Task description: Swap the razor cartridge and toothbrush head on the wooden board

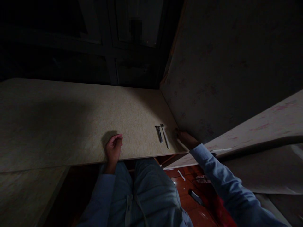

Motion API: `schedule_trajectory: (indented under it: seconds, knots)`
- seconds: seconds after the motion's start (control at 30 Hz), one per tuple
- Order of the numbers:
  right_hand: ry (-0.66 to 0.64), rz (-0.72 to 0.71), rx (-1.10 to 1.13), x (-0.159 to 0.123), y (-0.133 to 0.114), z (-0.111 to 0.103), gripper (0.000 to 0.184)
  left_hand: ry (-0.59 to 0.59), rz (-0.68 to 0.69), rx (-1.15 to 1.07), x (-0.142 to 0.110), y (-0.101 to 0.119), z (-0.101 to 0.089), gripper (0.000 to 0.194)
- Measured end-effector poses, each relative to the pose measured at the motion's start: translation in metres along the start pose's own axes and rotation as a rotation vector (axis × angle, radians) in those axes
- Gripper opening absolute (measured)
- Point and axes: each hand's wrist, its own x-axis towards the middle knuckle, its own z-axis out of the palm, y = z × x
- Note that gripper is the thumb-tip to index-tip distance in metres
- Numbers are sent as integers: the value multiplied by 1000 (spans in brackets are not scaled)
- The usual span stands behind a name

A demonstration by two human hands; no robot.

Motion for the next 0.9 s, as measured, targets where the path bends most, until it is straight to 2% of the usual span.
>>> schedule_trajectory:
  seconds: [0.33,0.53,0.63,0.73,0.8,0.9]
  knots:
    - [-52,36,-6,-6,-10,-7,55,6,-24,-18,0,1,1,33]
    - [-16,92,31,-22,-20,-18,50,0,-5,8,0,2,0,32]
    - [36,116,99,-32,-26,-22,43,13,-19,6,-1,2,1,32]
    - [128,104,271,-37,-32,-24,32,28,-34,-11,-2,2,1,31]
    - [181,125,361,-36,-36,-22,34,35,-43,-17,-2,3,2,30]
    - [261,235,451,-31,-40,-18,44,43,-51,-10,-3,4,2,31]
